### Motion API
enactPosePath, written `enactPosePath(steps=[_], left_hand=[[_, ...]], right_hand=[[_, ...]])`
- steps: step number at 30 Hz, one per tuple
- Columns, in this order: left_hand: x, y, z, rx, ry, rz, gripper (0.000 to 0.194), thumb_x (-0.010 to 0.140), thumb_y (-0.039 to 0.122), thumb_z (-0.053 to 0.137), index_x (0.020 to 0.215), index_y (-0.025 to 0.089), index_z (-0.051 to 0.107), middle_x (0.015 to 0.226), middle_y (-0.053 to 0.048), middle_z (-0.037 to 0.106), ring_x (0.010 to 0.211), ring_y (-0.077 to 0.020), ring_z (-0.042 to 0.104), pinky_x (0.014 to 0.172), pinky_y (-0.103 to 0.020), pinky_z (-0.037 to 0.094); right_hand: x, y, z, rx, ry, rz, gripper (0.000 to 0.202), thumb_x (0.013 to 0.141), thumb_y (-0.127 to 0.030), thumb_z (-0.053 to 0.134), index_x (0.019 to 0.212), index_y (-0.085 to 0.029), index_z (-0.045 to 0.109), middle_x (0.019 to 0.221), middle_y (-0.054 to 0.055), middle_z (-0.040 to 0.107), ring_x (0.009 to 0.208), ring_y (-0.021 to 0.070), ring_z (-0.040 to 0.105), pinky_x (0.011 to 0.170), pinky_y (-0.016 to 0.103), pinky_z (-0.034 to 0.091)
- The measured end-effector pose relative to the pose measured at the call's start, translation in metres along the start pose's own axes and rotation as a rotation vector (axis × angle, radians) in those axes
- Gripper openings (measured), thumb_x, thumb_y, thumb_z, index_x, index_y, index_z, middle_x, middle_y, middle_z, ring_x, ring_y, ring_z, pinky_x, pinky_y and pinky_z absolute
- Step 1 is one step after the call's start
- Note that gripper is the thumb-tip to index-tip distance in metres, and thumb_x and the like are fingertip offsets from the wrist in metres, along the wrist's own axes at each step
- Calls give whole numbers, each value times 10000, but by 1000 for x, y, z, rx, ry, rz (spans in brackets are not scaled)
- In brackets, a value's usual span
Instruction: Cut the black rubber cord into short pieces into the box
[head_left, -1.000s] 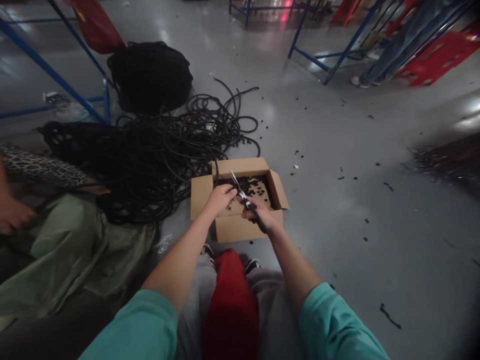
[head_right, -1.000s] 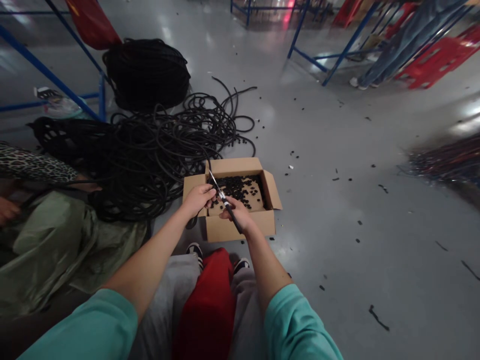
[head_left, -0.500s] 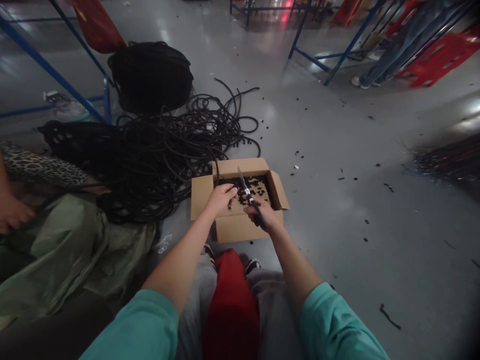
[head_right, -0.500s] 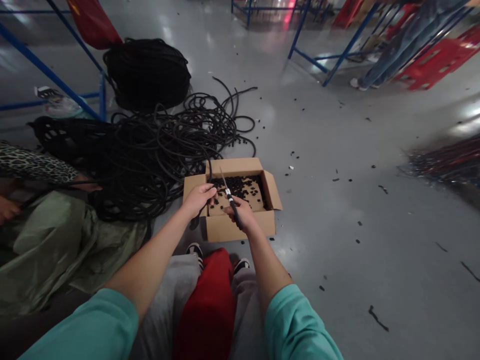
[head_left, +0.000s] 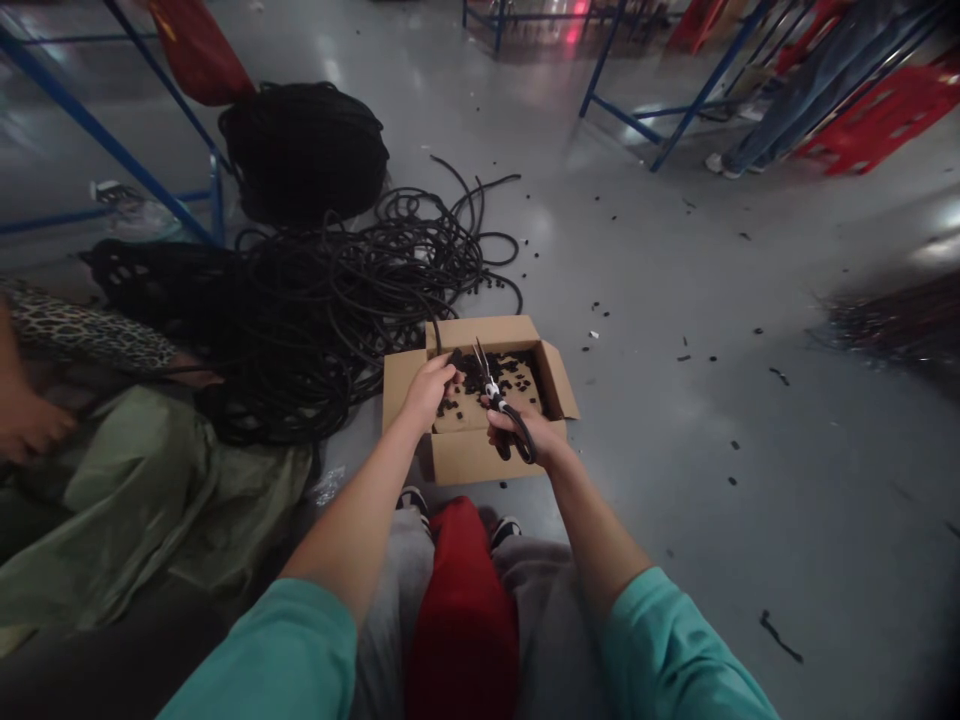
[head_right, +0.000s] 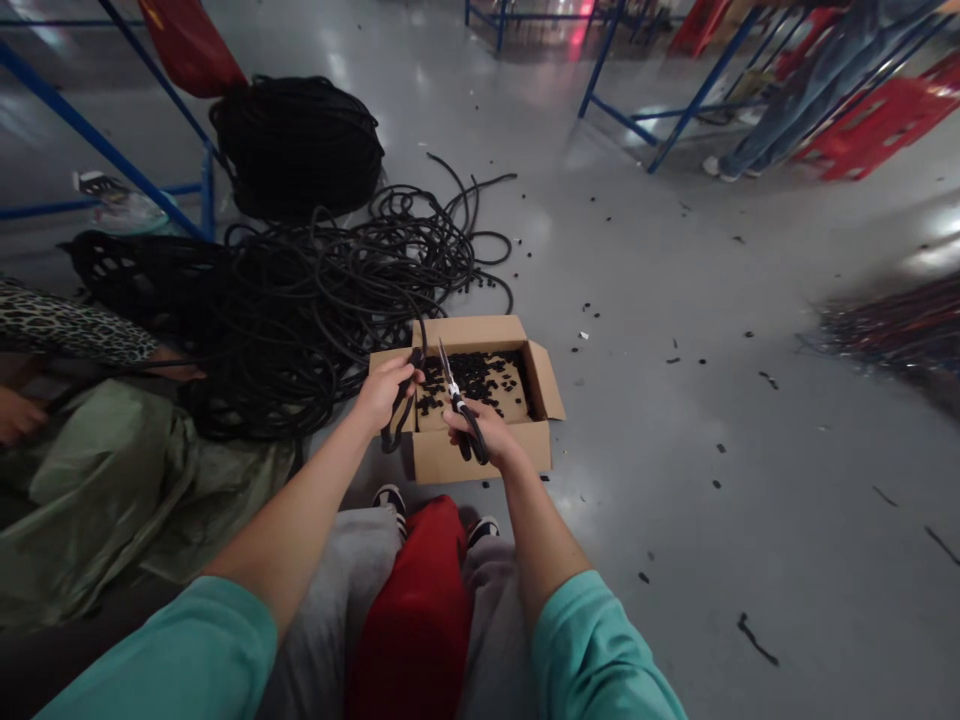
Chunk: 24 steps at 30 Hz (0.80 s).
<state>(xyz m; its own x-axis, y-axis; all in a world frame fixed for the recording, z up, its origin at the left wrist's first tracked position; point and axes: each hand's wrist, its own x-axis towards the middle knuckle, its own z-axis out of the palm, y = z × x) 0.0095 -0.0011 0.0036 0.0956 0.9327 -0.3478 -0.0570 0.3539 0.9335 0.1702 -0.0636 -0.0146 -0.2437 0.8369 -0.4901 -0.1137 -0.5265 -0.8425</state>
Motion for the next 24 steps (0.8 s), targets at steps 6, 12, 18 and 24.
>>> enactPosePath(steps=[6, 12, 18, 24], left_hand=[[1, -2, -2, 61, 38, 56, 142, 676, 128, 535, 808, 147, 485, 615, 36, 535, 483, -57, 467, 515, -202, 360], [8, -14, -7, 197, 17, 97, 135, 660, 167, 599, 767, 143, 519, 589, 22, 564, 518, -84, 512, 536, -217, 381], [7, -12, -7, 365, -23, 112, 110, 663, 152, 587, 769, 136, 563, 516, 28, 563, 472, -94, 512, 527, -229, 389], [0, 0, -4, 453, -7, 100, 91, 643, 126, 596, 728, 142, 566, 473, 43, 537, 445, -96, 505, 511, -229, 386]], right_hand=[[2, 2, -6, -215, -14, -134, 423, 563, -395, 719, 900, -165, 607, 688, -14, 499, 637, 112, 449, 586, 242, 370], [5, 6, -5, -261, -53, -134, 525, 560, -359, 717, 1044, -190, 601, 732, -17, 514, 700, 127, 455, 645, 250, 374], [5, 5, -3, -255, -47, -100, 607, 560, -335, 706, 1129, -175, 572, 707, -26, 489, 637, 104, 426, 602, 236, 353], [3, 1, -3, -286, -11, -69, 622, 546, -335, 711, 1137, -196, 575, 743, -24, 500, 646, 101, 414, 587, 226, 345]])
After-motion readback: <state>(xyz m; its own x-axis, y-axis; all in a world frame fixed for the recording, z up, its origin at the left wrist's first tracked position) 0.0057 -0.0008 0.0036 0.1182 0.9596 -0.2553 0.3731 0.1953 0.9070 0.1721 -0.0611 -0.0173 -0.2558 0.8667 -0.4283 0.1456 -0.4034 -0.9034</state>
